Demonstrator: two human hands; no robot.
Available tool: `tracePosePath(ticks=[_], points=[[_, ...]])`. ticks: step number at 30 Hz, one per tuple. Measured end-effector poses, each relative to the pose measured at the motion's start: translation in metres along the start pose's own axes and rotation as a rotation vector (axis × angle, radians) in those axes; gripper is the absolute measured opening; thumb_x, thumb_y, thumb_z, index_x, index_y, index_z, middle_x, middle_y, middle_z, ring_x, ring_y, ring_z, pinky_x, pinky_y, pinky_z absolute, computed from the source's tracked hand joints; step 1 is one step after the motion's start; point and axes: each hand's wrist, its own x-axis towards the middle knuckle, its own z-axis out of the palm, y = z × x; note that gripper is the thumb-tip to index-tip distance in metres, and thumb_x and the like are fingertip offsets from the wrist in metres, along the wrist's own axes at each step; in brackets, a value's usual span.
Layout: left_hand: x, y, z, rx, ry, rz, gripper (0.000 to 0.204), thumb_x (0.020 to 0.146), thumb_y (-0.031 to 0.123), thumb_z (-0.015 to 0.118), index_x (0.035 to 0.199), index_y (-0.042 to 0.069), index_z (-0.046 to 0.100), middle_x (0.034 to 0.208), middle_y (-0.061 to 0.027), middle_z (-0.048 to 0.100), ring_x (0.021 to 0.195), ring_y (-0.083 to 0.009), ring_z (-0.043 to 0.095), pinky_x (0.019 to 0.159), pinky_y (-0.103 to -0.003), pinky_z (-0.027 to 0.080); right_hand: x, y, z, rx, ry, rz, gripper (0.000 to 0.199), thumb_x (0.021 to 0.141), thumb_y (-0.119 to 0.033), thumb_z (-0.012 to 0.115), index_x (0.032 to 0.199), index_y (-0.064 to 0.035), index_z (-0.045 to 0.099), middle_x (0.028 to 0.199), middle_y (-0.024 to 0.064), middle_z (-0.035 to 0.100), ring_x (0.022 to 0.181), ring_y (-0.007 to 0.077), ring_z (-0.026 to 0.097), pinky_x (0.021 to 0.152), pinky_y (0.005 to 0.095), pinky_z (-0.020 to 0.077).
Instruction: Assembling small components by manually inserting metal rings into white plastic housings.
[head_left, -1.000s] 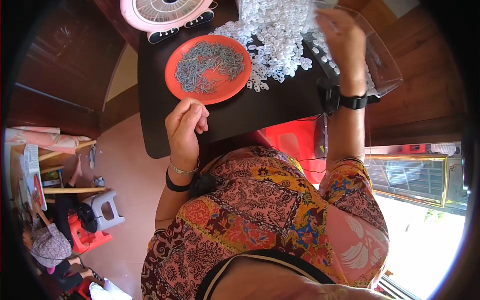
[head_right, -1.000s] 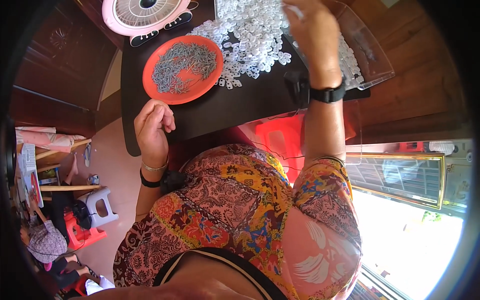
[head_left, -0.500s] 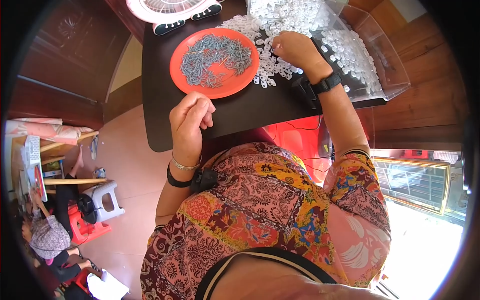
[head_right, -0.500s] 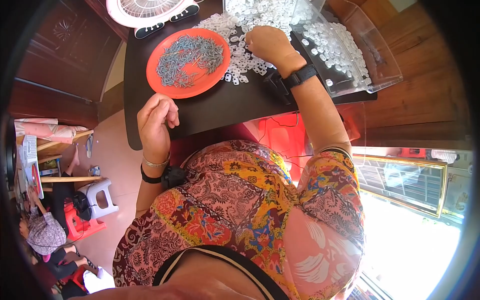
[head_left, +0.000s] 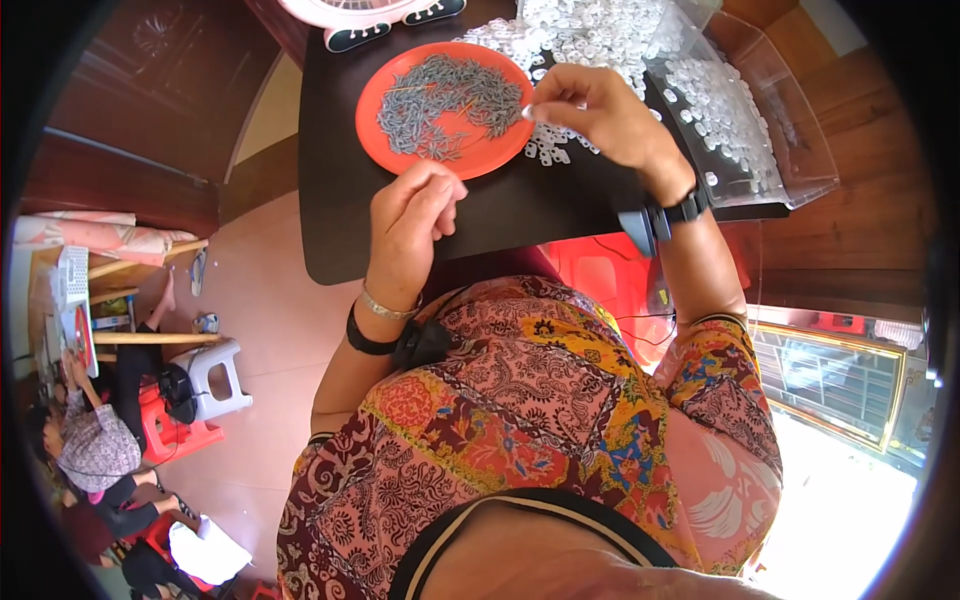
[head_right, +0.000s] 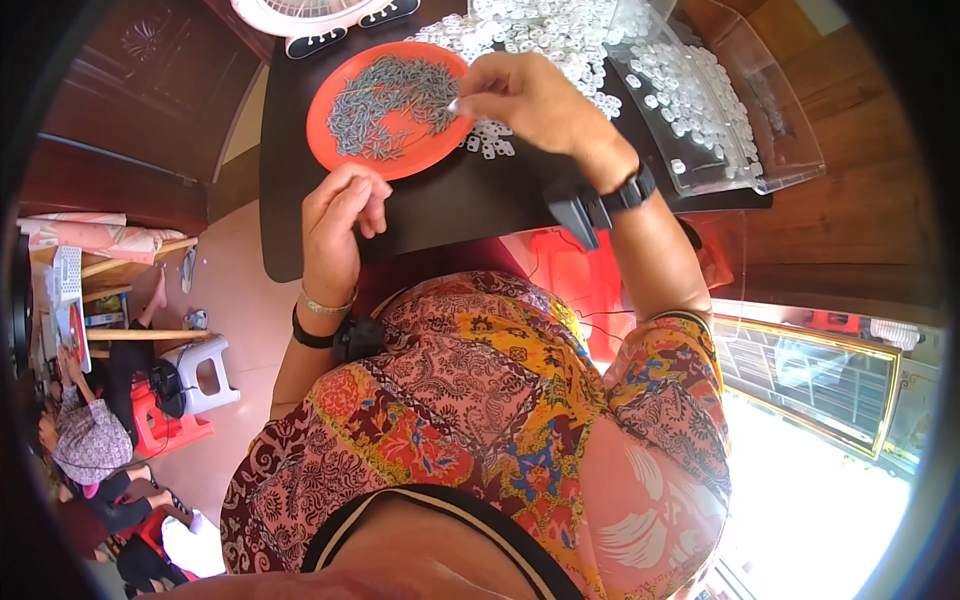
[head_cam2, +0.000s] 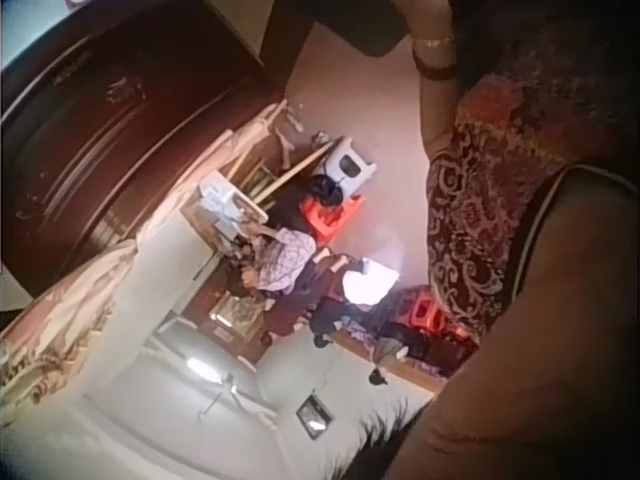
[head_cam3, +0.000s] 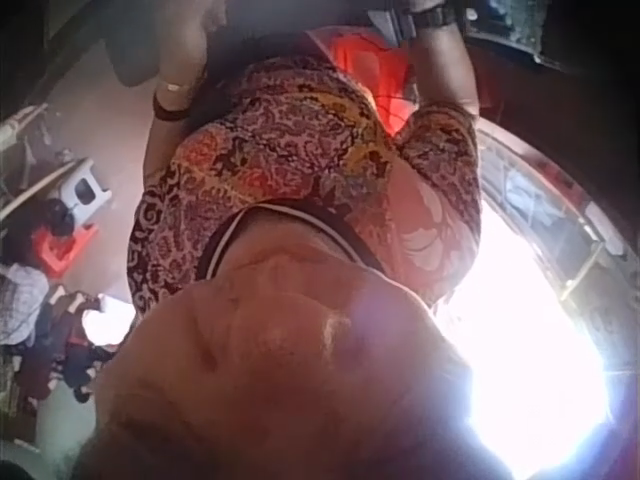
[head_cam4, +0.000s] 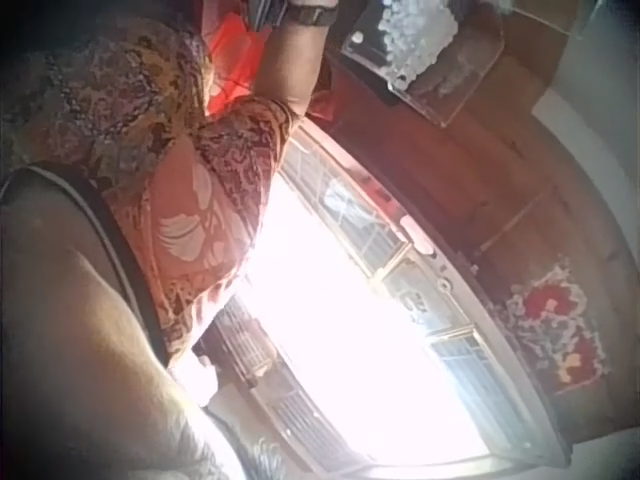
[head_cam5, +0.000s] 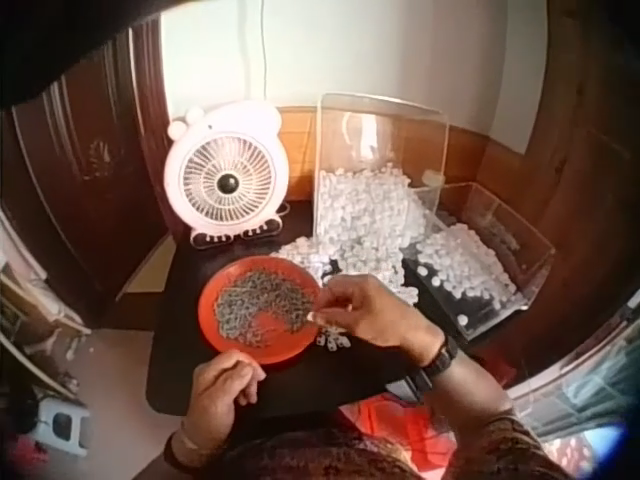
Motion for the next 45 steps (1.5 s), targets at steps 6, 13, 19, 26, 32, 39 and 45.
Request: tracePosePath(ticks=[6, 13, 19, 26, 32, 39, 45], points=[[0.004, -0.009, 0.005, -0.154, -0.127, -0.120, 0.037, 0.092, 0.033, 0.042, 0.086, 0.000, 0.058, 0.066, -0.0034, 0.052, 0.055, -0.0110, 0.047, 0.050, -0.022, 0.035, -0.014, -0.036, 0.050, -0.034, -0.055, -0.381, 0.011, 0.076, -0.002, 0.069, 0.082, -0.0041, 0.060, 0.076, 0.0060, 0.058, 0.076, 0.0221, 0.060, 0.066, 0.0305, 0.0475], [0.001, -0.006, 0.002, -0.227, -0.130, -0.195, 0.030, 0.091, 0.032, 0.044, 0.086, 0.004, 0.052, 0.064, -0.0003, 0.045, 0.055, -0.0107, 0.046, 0.050, -0.021, 0.034, -0.018, -0.031, 0.067, -0.139, 0.048, -0.431, 0.013, 0.073, 0.000, 0.069, 0.083, -0.0048, 0.062, 0.079, 0.0055, 0.059, 0.079, 0.0246, 0.061, 0.066, 0.0326, 0.0496], [0.004, -0.007, 0.000, -0.290, -0.038, -0.168, 0.021, 0.091, 0.026, 0.047, 0.079, 0.008, 0.045, 0.063, 0.0008, 0.042, 0.054, -0.0099, 0.045, 0.049, -0.021, 0.032, -0.019, -0.035, 0.075, -0.113, 0.110, -0.366, 0.017, 0.071, -0.003, 0.071, 0.085, -0.0057, 0.064, 0.080, 0.0059, 0.062, 0.074, 0.0242, 0.063, 0.065, 0.0322, 0.0514], [0.004, -0.010, -0.002, -0.170, -0.035, -0.118, 0.022, 0.091, 0.024, 0.049, 0.078, 0.006, 0.050, 0.062, 0.0012, 0.047, 0.053, -0.0074, 0.046, 0.049, -0.020, 0.034, -0.020, -0.031, 0.081, -0.321, 0.213, -0.422, 0.017, 0.069, -0.009, 0.073, 0.083, -0.0071, 0.064, 0.082, 0.0062, 0.063, 0.075, 0.0257, 0.063, 0.062, 0.0335, 0.0514], [0.003, -0.010, -0.008, -0.036, -0.059, -0.024, 0.020, 0.090, 0.020, 0.052, 0.078, 0.004, 0.053, 0.061, 0.0017, 0.049, 0.053, -0.0048, 0.045, 0.049, -0.020, 0.034, -0.019, -0.032, 0.081, -0.355, 0.215, -0.442, 0.013, 0.070, -0.010, 0.070, 0.080, -0.0076, 0.063, 0.078, 0.0062, 0.061, 0.074, 0.0258, 0.062, 0.061, 0.0344, 0.0504], [0.004, -0.011, -0.015, -0.087, 0.057, -0.080, 0.019, 0.089, 0.019, 0.051, 0.076, 0.004, 0.054, 0.060, 0.0020, 0.049, 0.051, -0.0055, 0.044, 0.047, -0.020, 0.031, 0.016, -0.019, 0.069, -0.531, 0.172, -0.407, 0.010, 0.078, -0.017, 0.064, 0.081, -0.0076, 0.064, 0.079, 0.0080, 0.061, 0.078, 0.0284, 0.061, 0.064, 0.0387, 0.0497], [0.002, -0.014, -0.021, -0.127, 0.071, -0.127, 0.019, 0.090, 0.018, 0.048, 0.076, 0.005, 0.051, 0.062, 0.0010, 0.047, 0.052, -0.0078, 0.045, 0.049, -0.021, 0.033, 0.050, 0.011, 0.079, -0.759, -0.003, -0.359, 0.014, 0.078, -0.017, 0.063, 0.087, -0.0061, 0.064, 0.085, 0.0101, 0.061, 0.081, 0.0305, 0.061, 0.070, 0.0400, 0.0490]])
